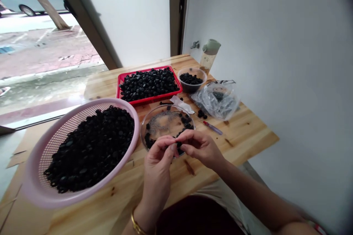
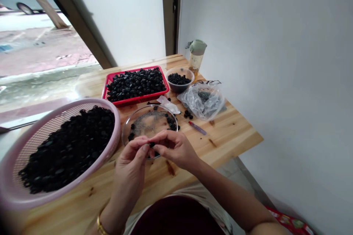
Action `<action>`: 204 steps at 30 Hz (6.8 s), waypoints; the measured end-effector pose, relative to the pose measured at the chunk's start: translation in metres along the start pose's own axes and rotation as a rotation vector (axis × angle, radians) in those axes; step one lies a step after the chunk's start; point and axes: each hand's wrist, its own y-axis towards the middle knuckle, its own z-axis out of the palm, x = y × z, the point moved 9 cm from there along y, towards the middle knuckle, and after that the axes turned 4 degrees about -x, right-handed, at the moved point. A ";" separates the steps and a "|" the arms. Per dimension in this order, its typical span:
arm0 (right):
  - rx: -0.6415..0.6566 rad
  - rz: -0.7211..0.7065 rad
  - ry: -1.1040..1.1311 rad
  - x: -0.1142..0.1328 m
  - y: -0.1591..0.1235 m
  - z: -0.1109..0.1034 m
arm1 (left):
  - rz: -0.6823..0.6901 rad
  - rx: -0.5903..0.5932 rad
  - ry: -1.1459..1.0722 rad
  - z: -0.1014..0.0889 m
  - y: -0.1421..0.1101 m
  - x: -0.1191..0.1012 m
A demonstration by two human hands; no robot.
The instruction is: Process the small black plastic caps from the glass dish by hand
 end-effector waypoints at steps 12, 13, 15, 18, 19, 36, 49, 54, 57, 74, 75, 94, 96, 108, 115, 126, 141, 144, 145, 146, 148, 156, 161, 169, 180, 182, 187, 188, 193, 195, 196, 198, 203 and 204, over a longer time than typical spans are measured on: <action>-0.182 0.222 -0.033 -0.026 -0.017 -0.007 | 0.460 0.057 0.934 -0.040 -0.006 -0.095; -0.180 0.241 -0.043 -0.029 -0.017 -0.007 | 0.497 0.043 1.125 -0.056 0.002 -0.109; -0.156 0.251 -0.061 -0.030 -0.014 -0.004 | 0.459 0.117 1.422 -0.086 0.022 -0.119; -0.104 0.263 -0.089 -0.029 -0.010 0.008 | 0.252 0.364 1.669 -0.118 0.046 -0.103; -0.085 0.271 -0.102 -0.030 -0.009 0.011 | 0.207 0.436 1.713 -0.122 0.050 -0.096; -0.068 0.212 0.019 -0.014 -0.001 0.036 | 0.041 -0.141 0.548 -0.104 0.002 -0.096; -0.019 -0.020 -0.231 0.012 -0.008 0.038 | 0.088 0.007 0.477 -0.042 -0.021 -0.055; -0.039 0.072 -0.127 -0.001 -0.013 0.033 | 0.071 -0.018 0.420 -0.041 -0.021 -0.046; -0.047 0.103 -0.075 -0.007 -0.015 0.031 | 0.024 -0.041 0.381 -0.041 -0.020 -0.039; -0.199 0.191 0.095 -0.029 -0.017 0.014 | -0.068 -0.074 0.247 -0.043 -0.024 -0.018; -0.193 0.138 0.028 -0.022 -0.016 0.013 | -0.087 -0.083 0.218 -0.044 -0.024 -0.014; 0.044 -0.304 -0.592 0.035 -0.011 0.041 | -0.202 -0.105 -0.012 -0.047 -0.025 0.002; 0.047 -0.304 -0.594 0.036 -0.011 0.041 | -0.197 -0.093 0.004 -0.048 -0.026 0.001; 0.065 -0.313 -0.526 0.032 -0.012 0.042 | -0.096 -0.022 0.180 -0.054 -0.031 -0.006; 0.021 -0.263 -0.518 0.025 -0.020 0.041 | -0.119 -0.077 0.176 -0.059 -0.037 0.003; -0.029 -0.119 -0.456 0.020 -0.012 0.039 | -0.062 -0.002 0.162 -0.053 -0.038 -0.002; -0.015 -0.061 -0.456 0.024 -0.012 0.041 | -0.189 -0.167 0.038 -0.060 -0.038 0.009; -0.016 -0.085 -0.482 0.027 -0.012 0.042 | -0.219 -0.184 0.000 -0.059 -0.038 0.011; -0.014 -0.090 -0.490 0.027 -0.012 0.043 | -0.223 -0.188 -0.016 -0.059 -0.038 0.012; -0.011 -0.092 -0.495 0.027 -0.013 0.043 | -0.227 -0.192 -0.033 -0.059 -0.038 0.012; -0.007 -0.093 -0.494 0.027 -0.013 0.044 | -0.235 -0.197 -0.064 -0.058 -0.039 0.013; -0.006 -0.120 -0.518 0.030 -0.012 0.046 | -0.284 -0.184 -0.144 -0.054 -0.041 0.020; 0.015 -0.124 -0.511 0.030 -0.013 0.048 | -0.281 -0.179 -0.143 -0.055 -0.041 0.019; -0.017 -0.010 -0.406 0.017 -0.013 0.040 | -0.232 -0.185 -0.071 -0.056 -0.043 0.013; -0.108 0.006 -0.211 0.003 -0.021 0.030 | -0.012 -0.101 0.202 -0.045 -0.047 -0.013; -0.115 0.048 -0.134 -0.004 -0.021 0.029 | 0.025 -0.088 0.226 -0.042 -0.046 -0.020; -0.154 0.143 -0.009 -0.023 -0.024 0.026 | 0.038 -0.090 0.212 -0.037 -0.045 -0.026; -0.163 0.167 0.020 -0.027 -0.026 0.026 | 0.036 -0.092 0.204 -0.037 -0.044 -0.026; -0.207 0.264 0.125 -0.041 -0.029 0.026 | 0.013 -0.116 0.165 -0.038 -0.043 -0.024; -0.224 0.287 0.121 -0.043 -0.029 0.025 | 0.011 -0.118 0.169 -0.038 -0.042 -0.024; -0.226 0.297 0.119 -0.044 -0.029 0.025 | 0.013 -0.119 0.174 -0.038 -0.042 -0.025; -0.223 0.304 0.119 -0.045 -0.029 0.026 | 0.017 -0.119 0.177 -0.038 -0.043 -0.025; -0.223 0.304 0.130 -0.046 -0.029 0.026 | -0.007 -0.130 0.168 -0.039 -0.043 -0.021; -0.228 0.306 0.134 -0.047 -0.029 0.026 | -0.013 -0.136 0.172 -0.040 -0.043 -0.020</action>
